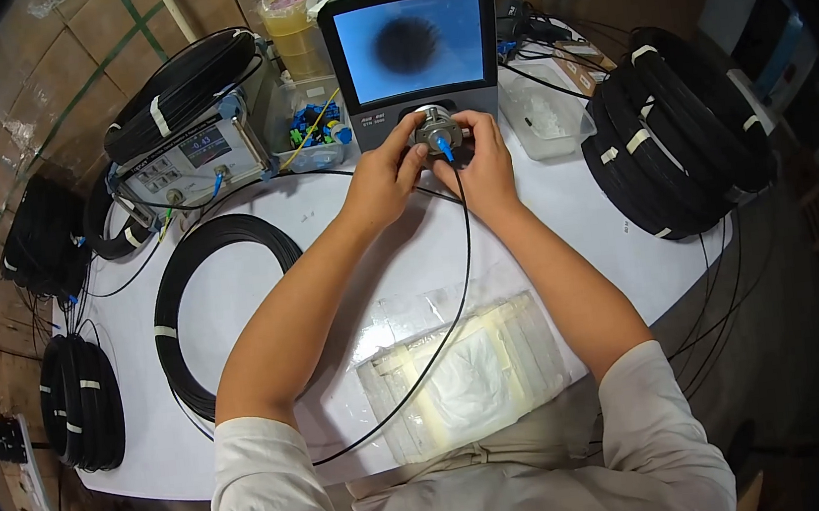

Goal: Inspecting the end face of a fiber optic cable using a digital microscope and a monitor.

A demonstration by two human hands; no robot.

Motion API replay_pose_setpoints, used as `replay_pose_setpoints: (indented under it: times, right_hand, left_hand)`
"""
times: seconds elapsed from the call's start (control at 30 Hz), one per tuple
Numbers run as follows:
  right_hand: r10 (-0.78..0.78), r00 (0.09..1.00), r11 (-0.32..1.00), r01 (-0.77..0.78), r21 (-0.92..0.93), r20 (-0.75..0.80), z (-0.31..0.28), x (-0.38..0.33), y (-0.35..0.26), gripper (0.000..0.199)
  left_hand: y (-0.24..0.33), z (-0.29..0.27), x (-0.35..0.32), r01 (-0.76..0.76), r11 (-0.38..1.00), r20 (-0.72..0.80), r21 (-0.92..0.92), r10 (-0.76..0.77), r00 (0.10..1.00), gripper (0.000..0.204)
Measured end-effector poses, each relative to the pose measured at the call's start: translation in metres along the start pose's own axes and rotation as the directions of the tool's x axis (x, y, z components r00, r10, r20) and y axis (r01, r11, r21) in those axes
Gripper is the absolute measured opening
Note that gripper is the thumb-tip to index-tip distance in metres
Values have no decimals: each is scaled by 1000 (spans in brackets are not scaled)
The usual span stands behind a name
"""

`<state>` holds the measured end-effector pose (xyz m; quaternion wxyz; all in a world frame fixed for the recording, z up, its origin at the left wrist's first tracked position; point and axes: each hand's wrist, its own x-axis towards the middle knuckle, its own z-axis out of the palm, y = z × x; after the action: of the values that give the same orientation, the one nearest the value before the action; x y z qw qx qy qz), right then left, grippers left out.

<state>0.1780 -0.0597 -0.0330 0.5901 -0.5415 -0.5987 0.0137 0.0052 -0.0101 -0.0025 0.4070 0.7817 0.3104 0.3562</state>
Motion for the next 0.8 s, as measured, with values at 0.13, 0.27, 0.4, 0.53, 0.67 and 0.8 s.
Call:
replay_pose_setpoints:
  times: [0.13, 0.27, 0.4, 0.53, 0.67, 0.8]
  right_hand:
    - [20, 1000, 996, -21, -81, -4, 0, 3, -7, 58]
    - [-49, 998, 989, 55, -135, 43, -5, 3, -5, 67]
    - [-64, 997, 992, 68, -105, 42, -8, 4, 0, 67]
    - [-84, 994, 992, 90, -87, 71, -13, 5, -4, 65]
    - [-87, 991, 989, 97, -108, 98, -15, 5, -3, 61]
    - [-55, 993, 993, 66, -101, 104, -13, 4, -2, 61]
  left_hand:
    - [1, 1, 1, 8, 1000, -2, -4, -8, 1000, 50]
    - [0, 0, 1, -7, 1000, -4, 9, 7, 1000, 49]
    - [-4, -2, 3, -43, 999, -15, 20, 44, 999, 49]
    - [-9, -5, 2, -111, 991, -88, 80, 118, 989, 44]
    - [-11, -3, 3, -102, 995, -87, 7, 102, 991, 41]
    - [-13, -1, 3, -75, 996, -77, -53, 71, 995, 42]
